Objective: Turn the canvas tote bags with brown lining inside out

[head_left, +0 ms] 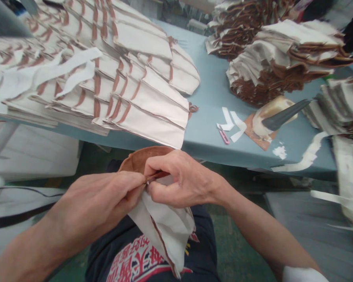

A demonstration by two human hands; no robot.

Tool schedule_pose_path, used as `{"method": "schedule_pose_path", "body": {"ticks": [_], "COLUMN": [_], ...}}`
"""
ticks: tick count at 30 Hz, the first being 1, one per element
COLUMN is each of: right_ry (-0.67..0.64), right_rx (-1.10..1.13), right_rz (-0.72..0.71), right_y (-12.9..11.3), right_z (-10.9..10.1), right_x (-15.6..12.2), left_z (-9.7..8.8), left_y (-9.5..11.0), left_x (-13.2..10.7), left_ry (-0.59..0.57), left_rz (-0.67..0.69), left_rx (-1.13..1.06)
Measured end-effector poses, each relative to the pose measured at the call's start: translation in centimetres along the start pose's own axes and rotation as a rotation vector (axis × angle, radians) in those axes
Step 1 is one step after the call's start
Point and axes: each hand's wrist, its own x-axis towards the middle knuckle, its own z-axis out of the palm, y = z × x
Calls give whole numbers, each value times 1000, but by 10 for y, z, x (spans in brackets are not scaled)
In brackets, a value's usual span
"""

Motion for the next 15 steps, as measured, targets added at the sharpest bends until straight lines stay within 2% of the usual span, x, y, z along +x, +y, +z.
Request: {"method": "schedule_pose_path", "body": {"ticks": [5,8,12,14,15], "right_ry": [-67,-124,-166,-191,-209], "right_rx": [248,392,538,599,623], "right_rz": [78,134,288,323,319], "right_y": [3,4,6,7,8], "right_z": [2,3,4,6,6], "right_x": [-2,-4,-6,-7,-7], "left_z": [-1,-4,-4,0,2], "left_y": [-2,-6,-12,-11,-9], "left_x": [-1,-2,-1,-4,-6], "left_ry": [-30,-37,-86,-64,-64], "left_rz": [72,140,242,234,178], "left_rx": [-118,-91,-85,-147,-183]}}
